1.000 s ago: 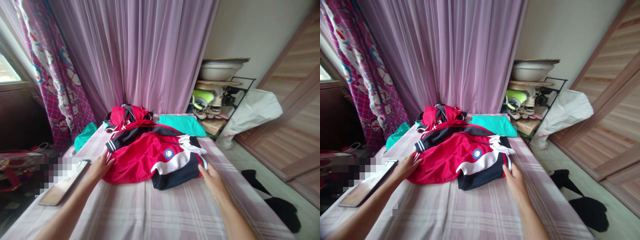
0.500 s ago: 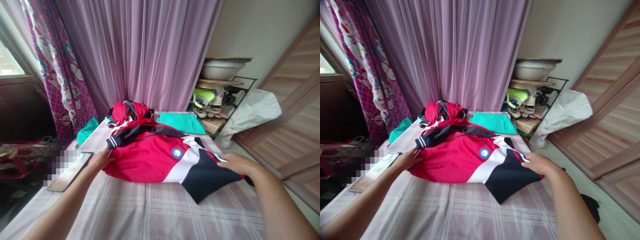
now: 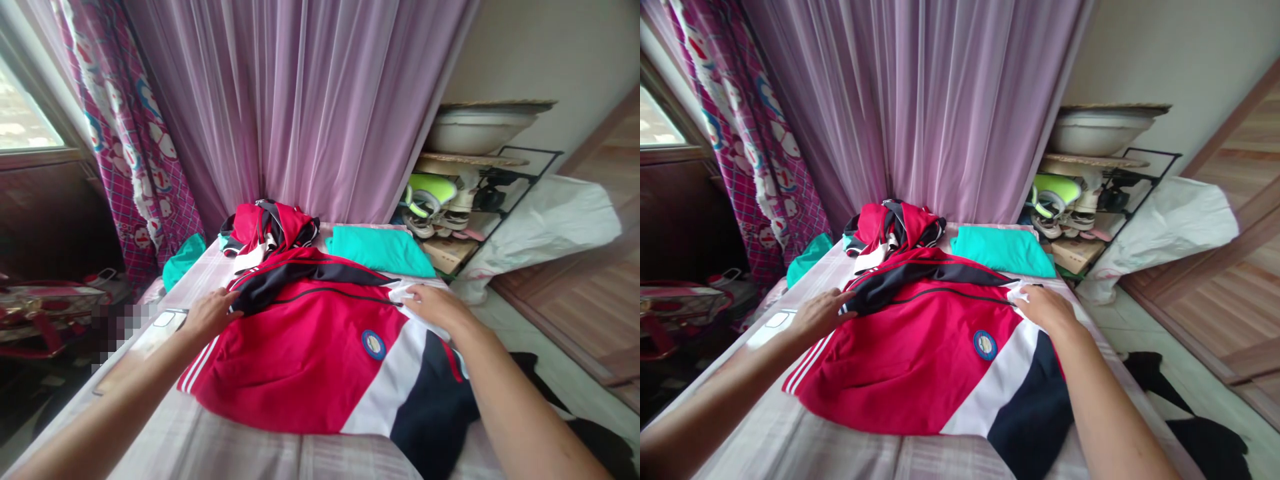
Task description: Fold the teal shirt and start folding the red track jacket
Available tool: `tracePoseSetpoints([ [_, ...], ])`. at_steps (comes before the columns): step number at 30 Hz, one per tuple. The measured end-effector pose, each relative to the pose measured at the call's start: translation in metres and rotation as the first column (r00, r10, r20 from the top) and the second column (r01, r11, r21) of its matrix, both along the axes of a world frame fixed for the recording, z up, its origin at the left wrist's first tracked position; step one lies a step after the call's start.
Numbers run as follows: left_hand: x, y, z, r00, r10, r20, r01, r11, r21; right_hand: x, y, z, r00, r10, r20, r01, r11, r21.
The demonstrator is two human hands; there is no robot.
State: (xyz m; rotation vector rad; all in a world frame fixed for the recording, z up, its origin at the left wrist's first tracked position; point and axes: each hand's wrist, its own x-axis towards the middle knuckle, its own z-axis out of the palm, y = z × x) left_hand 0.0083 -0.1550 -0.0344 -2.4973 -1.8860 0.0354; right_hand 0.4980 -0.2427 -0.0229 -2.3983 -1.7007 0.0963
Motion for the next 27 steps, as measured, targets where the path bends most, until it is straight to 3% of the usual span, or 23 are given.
tracePoseSetpoints([
  [3,0.014,0.020,0.014,0.996,-0.084,-0.027,0.083,0.995,-0.054,-0.023,0.006,-0.013,0.999,0.050,0.004,-0.049,0.989,-0.139],
  [5,0.021,0.036,0.029,0.992,-0.121,-0.047,0.118,0.991,-0.065,-0.027,0.000,-0.027,0.997,0.079,-0.019,-0.081,0.986,-0.149],
  [9,0.057,0.083,0.085,0.990,-0.129,-0.058,0.130,0.992,0.005,-0.027,-0.014,-0.054,0.992,0.116,-0.045,-0.122,0.981,-0.153],
  [13,0.121,0.140,0.161,0.997,-0.076,0.030,0.067,0.969,0.236,-0.025,-0.017,-0.069,0.993,0.109,-0.035,-0.112,0.987,-0.115],
  [15,0.146,0.158,0.182,0.974,-0.123,0.189,0.030,0.902,0.431,-0.023,-0.018,-0.073,0.993,0.109,-0.049,-0.113,0.991,-0.075],
  [16,0.154,0.162,0.184,0.951,-0.188,0.244,0.041,0.862,0.506,-0.023,-0.018,-0.075,0.992,0.112,-0.056,-0.116,0.991,-0.061],
  [18,0.159,0.155,0.169,0.927,-0.285,0.245,0.112,0.832,0.543,-0.022,-0.020,-0.078,0.990,0.120,-0.067,-0.123,0.991,-0.044],
  [19,0.156,0.146,0.152,0.941,-0.282,0.186,0.164,0.862,0.479,-0.022,-0.020,-0.079,0.990,0.122,-0.067,-0.125,0.992,-0.034],
  [21,0.142,0.119,0.109,0.972,-0.234,-0.003,0.232,0.961,0.148,-0.024,-0.022,-0.082,0.991,0.119,-0.061,-0.120,0.993,-0.007],
  [23,0.121,0.090,0.064,0.964,-0.254,-0.073,0.254,0.967,-0.014,-0.026,-0.022,-0.085,0.993,0.106,-0.050,-0.105,0.994,0.016],
  [25,0.099,0.069,0.027,0.961,-0.249,-0.124,0.243,0.968,-0.054,-0.026,-0.021,-0.088,0.995,0.090,-0.047,-0.089,0.996,0.024],
  [27,0.082,0.059,0.003,0.958,-0.211,-0.196,0.205,0.977,-0.052,-0.025,-0.021,-0.090,0.994,0.092,-0.058,-0.091,0.996,0.021],
])
